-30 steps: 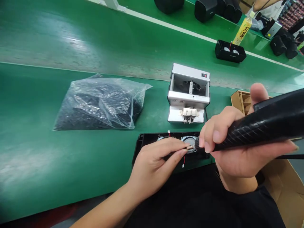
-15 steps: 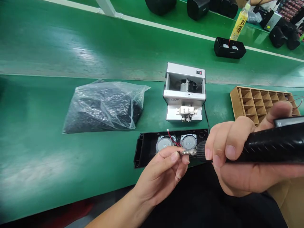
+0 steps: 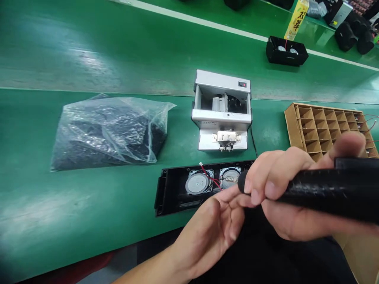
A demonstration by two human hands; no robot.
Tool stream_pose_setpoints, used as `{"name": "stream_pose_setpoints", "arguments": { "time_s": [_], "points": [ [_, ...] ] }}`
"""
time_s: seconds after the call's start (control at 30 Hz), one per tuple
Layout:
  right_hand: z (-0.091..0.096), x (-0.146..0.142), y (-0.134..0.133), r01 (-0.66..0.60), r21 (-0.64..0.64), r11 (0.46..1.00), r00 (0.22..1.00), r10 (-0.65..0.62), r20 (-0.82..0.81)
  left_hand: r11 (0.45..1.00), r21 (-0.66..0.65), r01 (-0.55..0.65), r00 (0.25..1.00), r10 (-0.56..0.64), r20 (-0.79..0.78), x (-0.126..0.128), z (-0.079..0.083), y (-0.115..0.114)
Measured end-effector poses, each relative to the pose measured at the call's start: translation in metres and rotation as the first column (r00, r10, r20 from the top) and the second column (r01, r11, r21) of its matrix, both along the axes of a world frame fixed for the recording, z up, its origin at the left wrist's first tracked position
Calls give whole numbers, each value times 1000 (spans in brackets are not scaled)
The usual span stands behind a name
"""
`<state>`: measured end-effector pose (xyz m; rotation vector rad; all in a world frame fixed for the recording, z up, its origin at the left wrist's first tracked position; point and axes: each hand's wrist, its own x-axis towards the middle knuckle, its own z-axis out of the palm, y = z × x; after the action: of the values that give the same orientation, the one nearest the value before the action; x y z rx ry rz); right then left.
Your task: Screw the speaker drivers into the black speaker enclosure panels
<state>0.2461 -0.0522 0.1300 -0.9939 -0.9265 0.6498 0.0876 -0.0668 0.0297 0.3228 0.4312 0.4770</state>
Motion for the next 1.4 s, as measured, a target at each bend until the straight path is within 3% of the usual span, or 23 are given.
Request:
{"name": "stream_pose_setpoints", "arguments": {
  "time_s": [0.03,0.07,0.1,0.13,0.17,0.2,0.23,0.27,0.33,0.4,0.53,0.9,1.1,1.23,1.4],
  "points": [
    [-1,3,7,25,38,999,999,-24,-23,987,136,81,997,-81,-4,-5,0,-1],
    [-4,6,13,38,62,997,999,-36,-39,934,336,121,993,-110,-53,-12,1,-1],
    [-8,9,19,37,70,997,998,-34,-45,813,569,122,988,-47,-144,-18,1,2],
    [-14,11,25,19,63,998,999,-16,-36,609,783,127,965,105,-239,-24,1,6],
    [-20,12,29,6,62,998,1000,-4,-27,355,919,174,906,308,-290,-29,0,13],
    [-27,14,32,-4,59,998,1000,5,-17,118,957,266,819,495,-289,-33,-1,20],
    [-34,14,34,-14,54,998,1000,15,-5,-56,925,375,734,628,-259,-35,-3,28],
    [-40,15,35,-23,49,999,1000,23,10,-162,860,483,670,701,-244,-35,-5,36],
    [-50,16,37,-41,40,998,998,39,45,-268,735,623,629,730,-267,-32,-10,47],
    [-56,16,39,-55,38,998,997,53,58,-300,667,682,621,719,-312,-27,-13,53],
    [-61,14,43,-66,20,998,997,65,40,-275,627,729,593,711,-378,-21,-13,54],
    [-76,19,44,-186,20,982,979,184,86,-307,637,707,623,697,-356,-20,-14,61],
    [-82,14,44,-127,16,992,980,123,157,-305,632,712,619,697,-362,-18,-13,61],
    [-86,12,45,-117,95,989,974,96,205,-293,620,728,601,708,-371,-18,-11,61],
    [-90,10,45,-122,114,986,983,104,151,-290,613,735,591,717,-369,-17,-10,62]
  ]
}}
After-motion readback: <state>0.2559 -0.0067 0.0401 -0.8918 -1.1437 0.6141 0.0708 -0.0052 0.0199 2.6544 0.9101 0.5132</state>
